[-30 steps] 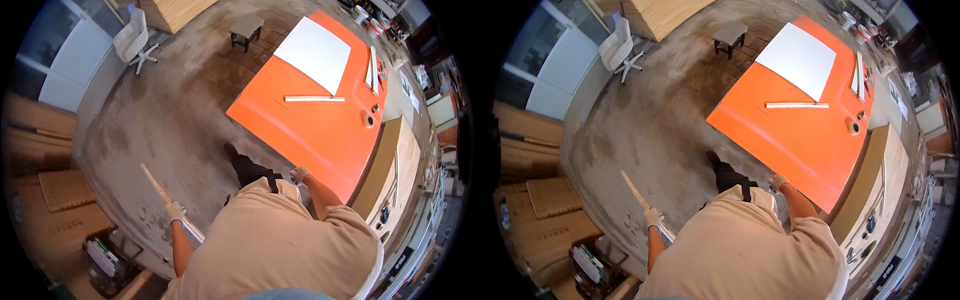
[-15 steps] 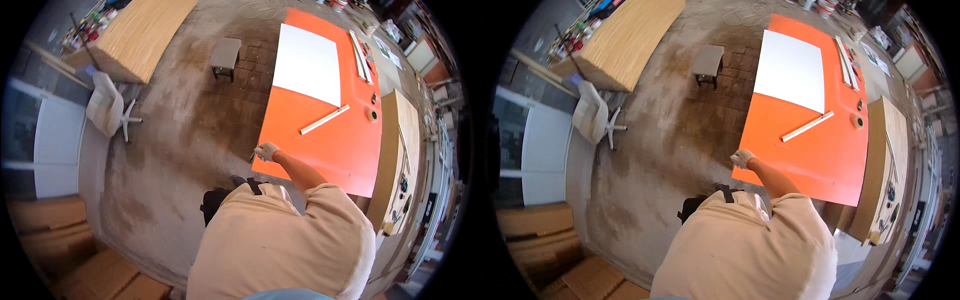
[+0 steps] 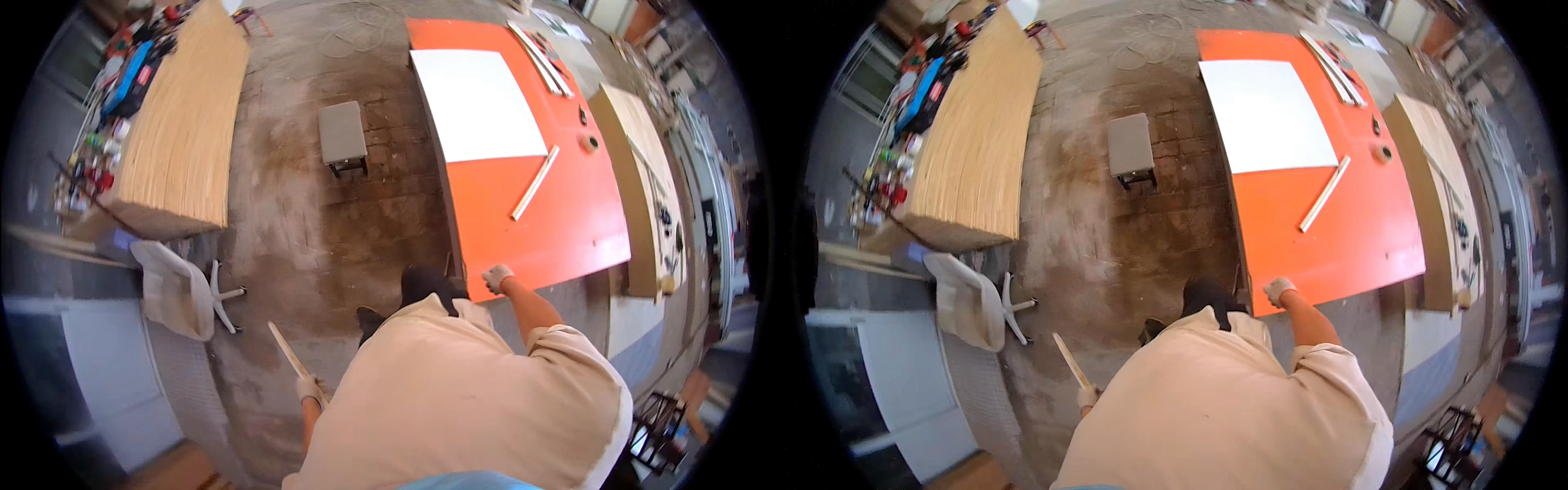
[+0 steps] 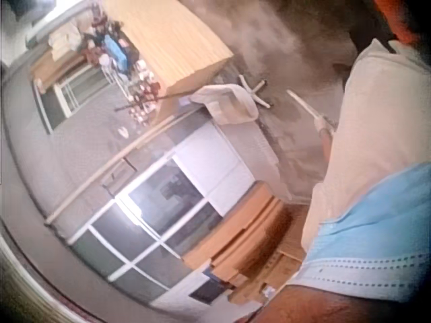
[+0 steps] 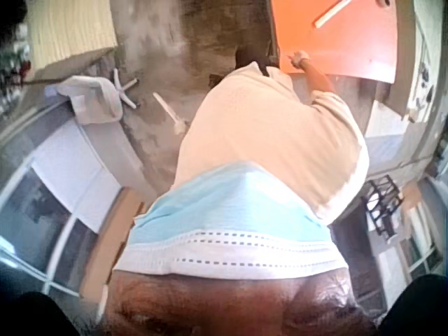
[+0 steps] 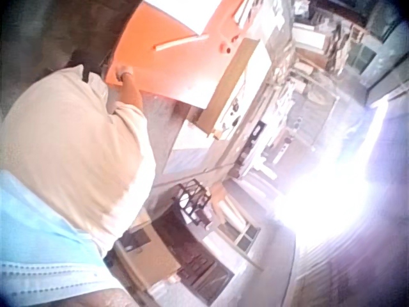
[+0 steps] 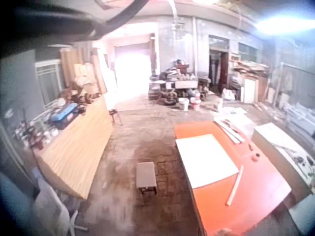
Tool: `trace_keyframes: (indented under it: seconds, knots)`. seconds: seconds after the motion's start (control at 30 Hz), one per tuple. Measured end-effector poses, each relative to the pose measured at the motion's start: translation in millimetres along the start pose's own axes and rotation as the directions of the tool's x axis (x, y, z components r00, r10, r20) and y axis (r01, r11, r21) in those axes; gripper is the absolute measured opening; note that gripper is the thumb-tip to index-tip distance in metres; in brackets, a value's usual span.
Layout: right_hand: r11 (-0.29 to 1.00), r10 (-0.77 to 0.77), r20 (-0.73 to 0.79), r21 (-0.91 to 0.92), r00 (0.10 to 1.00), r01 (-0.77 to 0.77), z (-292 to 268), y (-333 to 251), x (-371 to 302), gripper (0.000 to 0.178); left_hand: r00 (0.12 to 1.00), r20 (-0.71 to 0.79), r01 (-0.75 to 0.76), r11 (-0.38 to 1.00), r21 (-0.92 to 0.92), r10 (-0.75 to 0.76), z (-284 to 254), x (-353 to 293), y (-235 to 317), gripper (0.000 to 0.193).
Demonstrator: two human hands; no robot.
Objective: The person carries a white board to an orange workbench and places it down. They then pick up a nail gun and attach several white wooden strips to the board using the nail gun.
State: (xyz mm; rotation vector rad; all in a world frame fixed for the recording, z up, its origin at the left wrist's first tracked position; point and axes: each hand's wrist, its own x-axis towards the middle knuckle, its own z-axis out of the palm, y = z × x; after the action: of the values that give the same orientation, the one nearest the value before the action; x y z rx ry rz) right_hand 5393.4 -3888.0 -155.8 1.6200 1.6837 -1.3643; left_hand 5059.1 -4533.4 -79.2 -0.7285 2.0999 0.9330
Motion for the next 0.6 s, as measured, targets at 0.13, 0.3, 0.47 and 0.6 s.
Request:
trace_keyframes:
  seconds: [0.13, 0.3, 0.47, 0.6]
  knots:
    - [0.315, -0.512, 0.086, -0.907, 0.855, 0.280, 15, 46, 4, 0.028, 0.973, 0.035, -0.227, 0.974, 0.022, 0.227, -17, 54, 165, 0.008]
    - [0.516, -0.122, 0.181, -0.828, 0.976, 0.218, 24, 30, 32, 0.025, 0.846, 0.263, -0.532, 0.741, 0.409, 0.463, 79, 70, 358, 0.016]
    - [0.604, -0.238, 0.175, -0.744, 0.955, 0.286, -11, -63, 93, 0.017, 0.758, 0.463, -0.653, 0.527, 0.544, 0.460, 204, 66, 488, 0.036]
    - [0.669, -0.412, 0.074, -0.652, 0.908, 0.357, -107, -148, 143, 0.029, 0.610, 0.619, -0.779, 0.229, 0.584, 0.494, 306, 29, 584, 0.046]
